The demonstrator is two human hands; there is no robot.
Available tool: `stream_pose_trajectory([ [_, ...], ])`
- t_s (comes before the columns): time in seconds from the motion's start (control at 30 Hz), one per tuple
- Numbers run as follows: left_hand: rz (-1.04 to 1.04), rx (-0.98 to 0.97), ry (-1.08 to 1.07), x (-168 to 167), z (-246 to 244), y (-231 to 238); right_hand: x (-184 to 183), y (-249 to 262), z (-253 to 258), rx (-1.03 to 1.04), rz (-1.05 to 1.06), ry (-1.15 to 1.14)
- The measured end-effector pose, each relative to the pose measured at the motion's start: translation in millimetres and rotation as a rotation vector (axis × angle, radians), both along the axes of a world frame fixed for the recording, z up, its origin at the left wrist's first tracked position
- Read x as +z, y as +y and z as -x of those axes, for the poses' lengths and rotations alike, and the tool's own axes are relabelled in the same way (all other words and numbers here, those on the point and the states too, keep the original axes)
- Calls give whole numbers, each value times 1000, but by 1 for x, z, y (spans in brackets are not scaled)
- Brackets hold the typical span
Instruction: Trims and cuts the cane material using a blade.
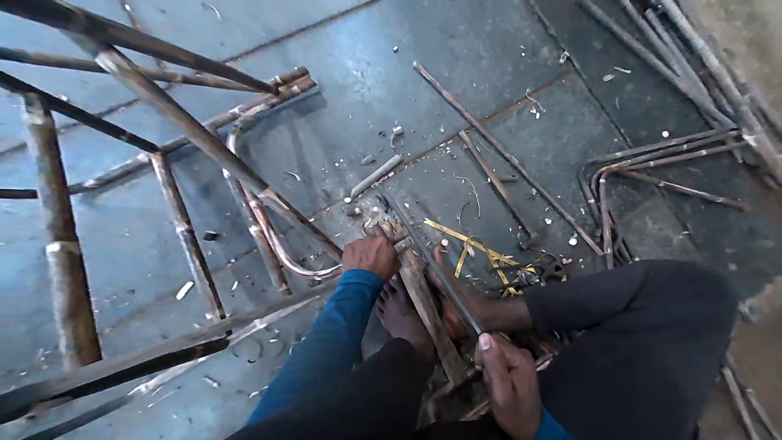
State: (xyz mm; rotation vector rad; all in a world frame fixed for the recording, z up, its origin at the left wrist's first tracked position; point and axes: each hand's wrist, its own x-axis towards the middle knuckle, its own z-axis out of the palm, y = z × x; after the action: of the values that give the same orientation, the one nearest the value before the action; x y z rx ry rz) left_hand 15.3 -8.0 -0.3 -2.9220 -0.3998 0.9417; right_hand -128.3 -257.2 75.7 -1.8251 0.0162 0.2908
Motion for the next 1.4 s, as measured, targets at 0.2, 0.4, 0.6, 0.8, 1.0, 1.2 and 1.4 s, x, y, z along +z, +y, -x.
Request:
stream_pose_trajectory([
  [0.2,-15,-19,36,2,-2,0,10,5,1,-37,42,-5],
  [0.4,1,7,12,1,0,1,11,7,4,-28,87,1],
  [0.6,3,0,26,3,-1,0,24,9,-1,2,138,33],
  [0.8,41,7,54,3,-3,1,26,10,-1,-3,134,33],
  [1.0,12,6,42,5,0,-3,21,12,-1,-51,104,3],
  [1.2,-26,2,43,9,1,-8,28,9,-9,-54,59,124],
  [1.4,-63,14,28,4,-6,-8,28,6,-19,-45,71,194],
])
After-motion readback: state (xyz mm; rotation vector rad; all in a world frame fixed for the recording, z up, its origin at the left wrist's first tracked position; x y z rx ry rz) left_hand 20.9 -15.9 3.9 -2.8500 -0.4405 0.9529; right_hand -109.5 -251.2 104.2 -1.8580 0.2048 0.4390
